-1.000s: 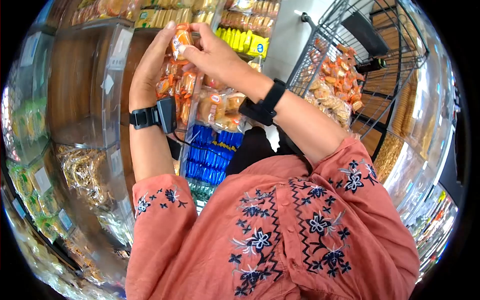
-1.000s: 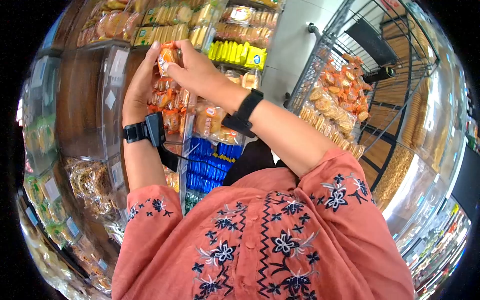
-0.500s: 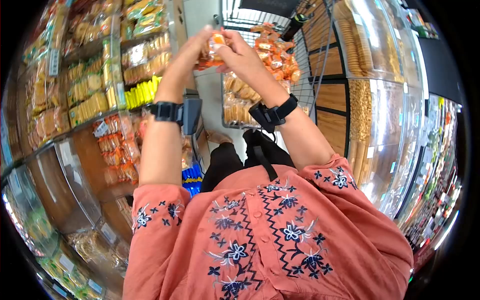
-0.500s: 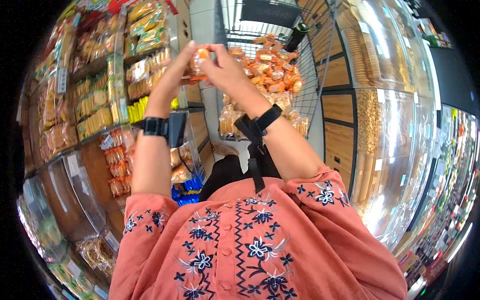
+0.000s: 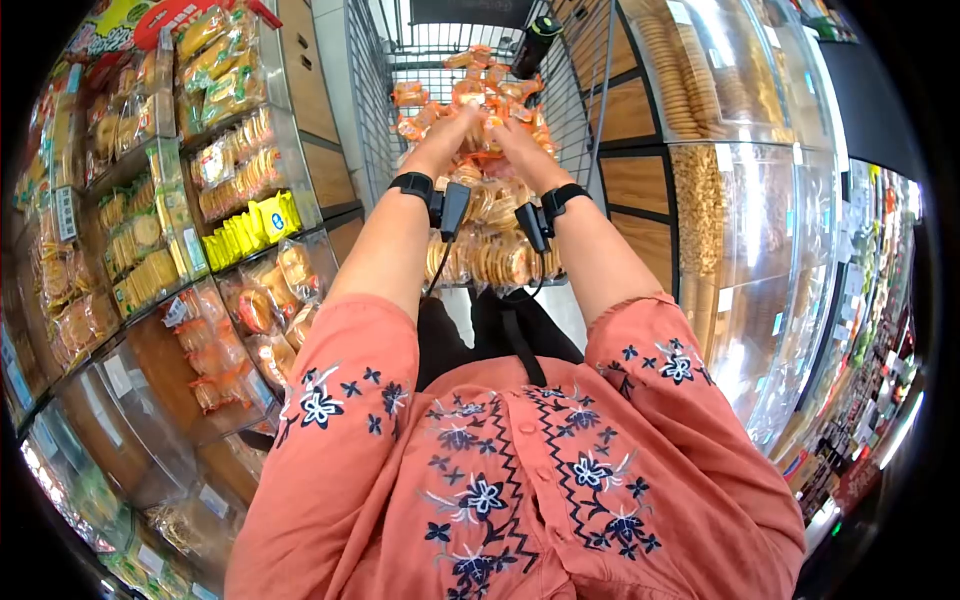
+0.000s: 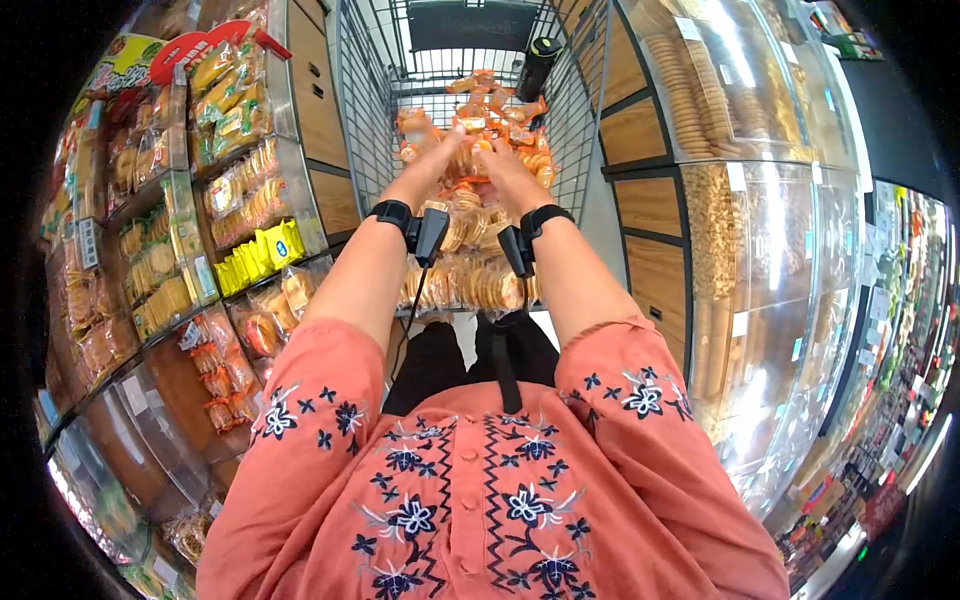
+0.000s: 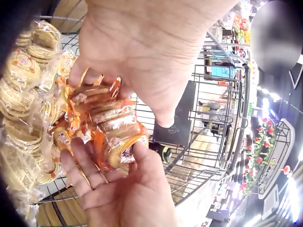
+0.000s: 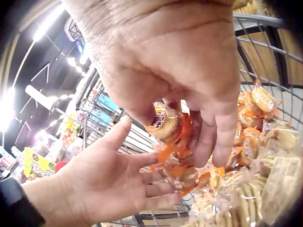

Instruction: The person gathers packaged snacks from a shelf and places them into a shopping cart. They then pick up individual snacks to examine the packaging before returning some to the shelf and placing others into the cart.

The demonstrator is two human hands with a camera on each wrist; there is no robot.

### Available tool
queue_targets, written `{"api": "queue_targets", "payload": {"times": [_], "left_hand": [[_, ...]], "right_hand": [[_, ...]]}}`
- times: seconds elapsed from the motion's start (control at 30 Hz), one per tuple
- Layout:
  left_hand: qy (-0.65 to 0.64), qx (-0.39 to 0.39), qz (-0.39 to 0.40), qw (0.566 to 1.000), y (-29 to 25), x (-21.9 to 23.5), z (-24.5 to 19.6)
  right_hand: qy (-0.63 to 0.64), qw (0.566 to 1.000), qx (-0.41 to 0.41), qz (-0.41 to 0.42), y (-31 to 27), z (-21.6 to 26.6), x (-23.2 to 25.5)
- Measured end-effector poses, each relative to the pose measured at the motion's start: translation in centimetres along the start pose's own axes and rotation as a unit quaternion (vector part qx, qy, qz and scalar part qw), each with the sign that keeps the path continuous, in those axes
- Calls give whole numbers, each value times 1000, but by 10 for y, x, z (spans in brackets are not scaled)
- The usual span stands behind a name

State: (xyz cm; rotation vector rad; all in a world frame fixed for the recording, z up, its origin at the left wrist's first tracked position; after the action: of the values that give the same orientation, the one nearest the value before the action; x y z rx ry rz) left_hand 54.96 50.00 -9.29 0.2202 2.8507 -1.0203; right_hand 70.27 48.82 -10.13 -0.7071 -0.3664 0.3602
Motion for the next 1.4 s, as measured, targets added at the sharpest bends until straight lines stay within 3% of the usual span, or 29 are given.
{"api": "queue_targets", "payload": {"times": [0.1, 0.17, 0.2, 0.23, 0.27, 0.33, 0.37, 0.43, 0.47, 0.5, 0.57, 0.67, 0.77, 0.8, 0.87, 0.97, 1.07, 1.2, 1.23, 1.33, 1.4], "left_hand": [[46, -12, 0, 999, -3, -2, -1], [111, -18, -65, 992, 3, 14, 8], [143, -22, -99, 985, 3, 24, 9], [135, -50, -51, 988, -10, 26, -6], [110, -78, -57, 989, -28, 31, -18], [64, -134, -83, 985, -69, 47, -37], [67, -196, -91, 974, -87, 62, -45], [47, -210, -140, 966, -143, 98, -48], [38, -220, -166, 961, -175, 118, -49], [36, -235, -188, 953, -205, 145, -46], [26, -268, -310, 912, -311, 226, -47], [80, -267, -462, 842, -392, 338, -11], [76, -214, -560, 797, -444, 445, 53], [144, -145, -604, 770, -456, 472, 71], [60, -18, -594, 802, -472, 476, 81], [143, 16, -578, 803, -463, 540, 137], [181, 40, -529, 828, -447, 565, 162], [219, 111, -577, 779, -430, 595, 195], [223, 161, -567, 777, -429, 592, 191], [248, 258, -546, 757, -429, 575, 175], [245, 276, -535, 760, -427, 575, 172]], "right_hand": [[45, 997, -67, -3, -8, -12, 4], [75, 990, -109, -41, -18, -16, 8], [83, 992, -91, -33, -18, -15, 9], [90, 993, -73, -24, -18, -16, 11], [97, 994, -55, -12, -18, -16, 11], [112, 991, -33, -67, -26, -7, 13], [128, 990, -48, -31, -8, -18, 12], [131, 988, -20, -73, -17, 13, 4], [137, 990, 6, -3, -23, 27, -8], [149, 987, 58, -3, -46, 51, -19], [128, 989, 72, 27, -81, 104, -69], [101, 987, 103, 69, -119, 145, -118], [61, 981, 129, 133, -138, 173, -186], [47, 977, 136, 158, -144, 181, -209], [-2, 967, 152, 202, -158, 195, -257], [-50, 953, 149, 258, -168, 202, -322], [-94, 932, 171, 307, -179, 212, -384], [-138, 903, 210, 348, -184, 216, -460], [-177, 888, 257, 338, -178, 215, -478], [-199, 888, 272, 313, -169, 212, -527], [-218, 877, 287, 317, -170, 215, -550]]}}
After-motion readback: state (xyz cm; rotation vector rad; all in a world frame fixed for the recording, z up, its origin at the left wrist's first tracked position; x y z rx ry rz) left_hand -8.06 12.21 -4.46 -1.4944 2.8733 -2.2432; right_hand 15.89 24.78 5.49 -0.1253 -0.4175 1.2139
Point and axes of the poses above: each hand's wrist, its own y-axis towards the middle knuckle, its own x-axis out of the back of the hand, z = x × y, the point moved 7 cm from there along y, towards the middle knuckle, and after that the axes turned 9 degrees about -y, right-handed, at the moved point
